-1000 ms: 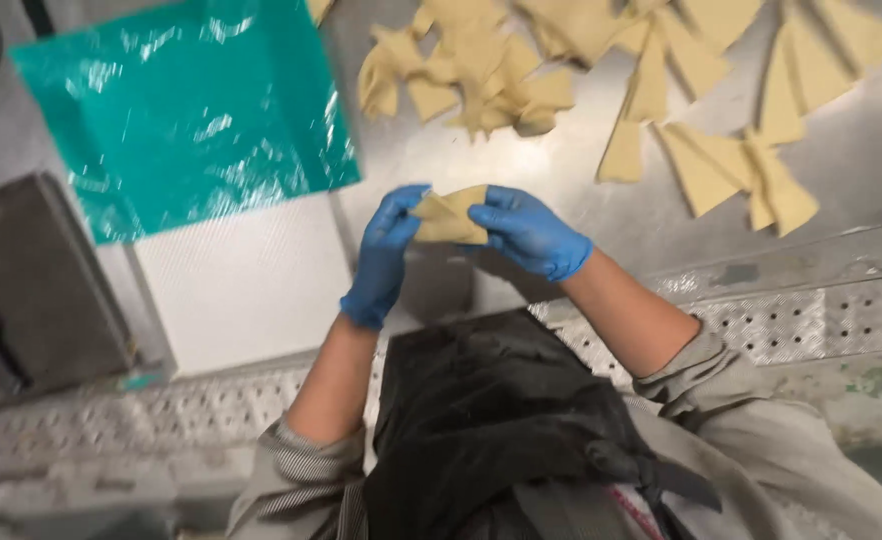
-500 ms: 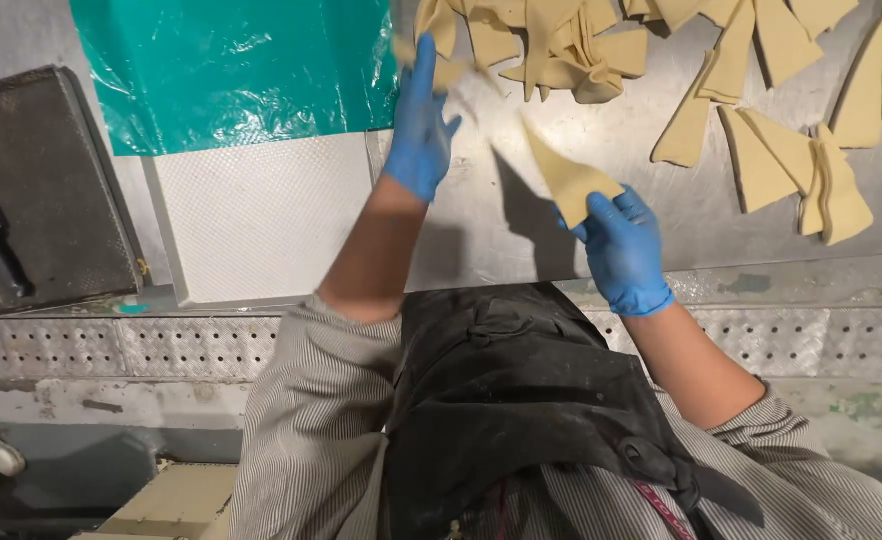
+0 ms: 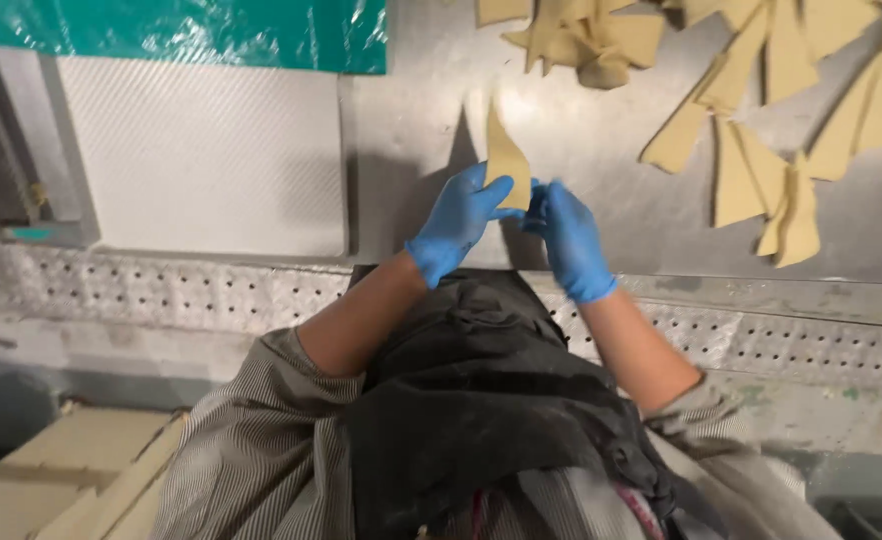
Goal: Rolling triangular dough pieces into croissant shapes on a metal workbench.
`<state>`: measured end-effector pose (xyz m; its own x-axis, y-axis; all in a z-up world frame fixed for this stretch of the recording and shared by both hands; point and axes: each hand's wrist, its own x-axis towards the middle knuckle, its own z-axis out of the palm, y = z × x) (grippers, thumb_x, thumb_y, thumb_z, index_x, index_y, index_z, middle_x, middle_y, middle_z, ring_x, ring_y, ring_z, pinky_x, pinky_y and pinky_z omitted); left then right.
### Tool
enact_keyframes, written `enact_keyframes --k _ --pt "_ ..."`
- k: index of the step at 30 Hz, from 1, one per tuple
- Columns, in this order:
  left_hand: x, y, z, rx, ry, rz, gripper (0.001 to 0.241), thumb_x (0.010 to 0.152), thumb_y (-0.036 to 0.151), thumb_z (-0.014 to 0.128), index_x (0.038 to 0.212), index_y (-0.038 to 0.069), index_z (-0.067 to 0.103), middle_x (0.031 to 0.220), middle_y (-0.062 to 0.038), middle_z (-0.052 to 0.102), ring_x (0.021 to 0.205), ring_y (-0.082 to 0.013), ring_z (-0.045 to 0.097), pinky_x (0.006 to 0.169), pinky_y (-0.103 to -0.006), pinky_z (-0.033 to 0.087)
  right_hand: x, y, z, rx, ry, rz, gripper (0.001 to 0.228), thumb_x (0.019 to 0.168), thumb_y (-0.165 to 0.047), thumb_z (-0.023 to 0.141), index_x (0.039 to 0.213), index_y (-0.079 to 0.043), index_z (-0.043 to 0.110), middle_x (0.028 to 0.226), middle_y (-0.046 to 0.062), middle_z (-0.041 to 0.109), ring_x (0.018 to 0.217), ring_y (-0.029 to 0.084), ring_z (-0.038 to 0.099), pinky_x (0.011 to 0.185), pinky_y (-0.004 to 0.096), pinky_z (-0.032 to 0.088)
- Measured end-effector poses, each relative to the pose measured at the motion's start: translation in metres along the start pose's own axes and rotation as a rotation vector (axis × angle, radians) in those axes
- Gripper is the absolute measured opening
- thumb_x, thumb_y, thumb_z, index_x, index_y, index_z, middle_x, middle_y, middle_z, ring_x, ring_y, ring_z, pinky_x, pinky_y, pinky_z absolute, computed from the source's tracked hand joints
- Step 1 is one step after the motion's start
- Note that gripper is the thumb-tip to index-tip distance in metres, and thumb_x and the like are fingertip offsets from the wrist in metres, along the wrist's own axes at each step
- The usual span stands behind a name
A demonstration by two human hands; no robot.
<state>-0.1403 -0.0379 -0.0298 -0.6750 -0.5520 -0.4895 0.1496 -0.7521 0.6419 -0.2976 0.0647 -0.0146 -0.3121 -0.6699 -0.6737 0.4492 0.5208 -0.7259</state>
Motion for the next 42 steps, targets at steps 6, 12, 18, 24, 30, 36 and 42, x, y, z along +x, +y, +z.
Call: enact_keyframes --k 6,12,18,24,30,36,42 --pt "-0.031 0.006 -0.015 -0.146 -0.023 -0.354 0.047 0.104 0.028 0.054 0.143 0.004 0.054 0.133 -0.01 0.064 0.121 -0.0218 0.063 0.1 -0.0433 0.056 0.066 -0.038 0.038 0.185 -0.444 0.264 0.043 0.099 -0.025 0.061 0.131 0.004 0.061 0.119 0.015 0.072 0.107 0.026 0.071 0.097 0.041 0.058" --pt "-0.068 -0.077 -0.089 0.69 0.499 0.318 0.043 0.114 0.035 0.052 0.141 0.002 0.057 0.138 -0.014 0.063 0.127 -0.0302 0.064 0.112 -0.0437 0.051 0.026 -0.065 0.059 -0.009 -0.305 0.242 0.033 0.1 -0.014 0.063 0.127 0.004 0.062 0.114 0.013 0.074 0.101 0.025 0.072 0.091 0.039 0.059" --pt "-0.075 -0.033 -0.077 1.099 0.09 0.586 0.052 0.105 0.036 0.054 0.152 0.014 0.049 0.155 -0.004 0.054 0.138 -0.0196 0.053 0.116 -0.0349 0.043 0.056 -0.018 0.066 -0.083 -0.41 0.327 0.031 0.1 -0.013 0.062 0.127 0.002 0.067 0.115 0.011 0.075 0.101 0.019 0.072 0.083 0.031 0.056" --pt "-0.042 -0.073 -0.078 2.046 -0.373 0.534 0.087 0.102 0.063 0.043 0.166 0.009 0.019 0.173 -0.009 0.016 0.16 -0.0234 0.012 0.13 -0.0421 0.008 0.126 0.004 0.069 -0.084 -0.405 0.171 0.027 0.101 -0.009 0.067 0.121 0.009 0.067 0.107 0.02 0.074 0.093 0.025 0.075 0.087 0.037 0.063" --pt "-0.045 -0.065 -0.074 2.09 -0.38 0.522 0.092 0.099 0.069 0.041 0.166 0.01 0.018 0.173 -0.007 0.016 0.16 -0.0229 0.013 0.13 -0.0418 0.011 0.169 -0.052 0.097 -0.269 -0.424 -0.123 0.017 0.102 -0.015 0.069 0.107 0.001 0.069 0.104 0.014 0.075 0.094 0.021 0.076 0.085 0.036 0.064" --pt "-0.053 -0.054 -0.08 1.698 -0.074 0.518 0.077 0.094 0.046 0.068 0.156 0.008 0.042 0.164 -0.019 0.035 0.154 -0.034 0.03 0.128 -0.0469 0.019 0.121 -0.039 0.055 -0.925 -0.019 -0.946 0.022 0.106 -0.018 0.077 0.121 -0.002 0.073 0.107 0.013 0.072 0.093 0.024 0.073 0.083 0.039 0.06" --pt "-0.051 -0.068 -0.102 1.649 0.071 0.694 0.026 0.091 0.033 0.074 0.111 0.017 0.07 0.11 -0.002 0.066 0.108 -0.0225 0.059 0.106 -0.0441 0.041 0.018 0.021 0.028 -1.353 -0.37 -1.129 0.04 0.087 -0.029 0.082 0.12 -0.011 0.07 0.109 0.011 0.068 0.094 0.03 0.065 0.083 0.045 0.052"
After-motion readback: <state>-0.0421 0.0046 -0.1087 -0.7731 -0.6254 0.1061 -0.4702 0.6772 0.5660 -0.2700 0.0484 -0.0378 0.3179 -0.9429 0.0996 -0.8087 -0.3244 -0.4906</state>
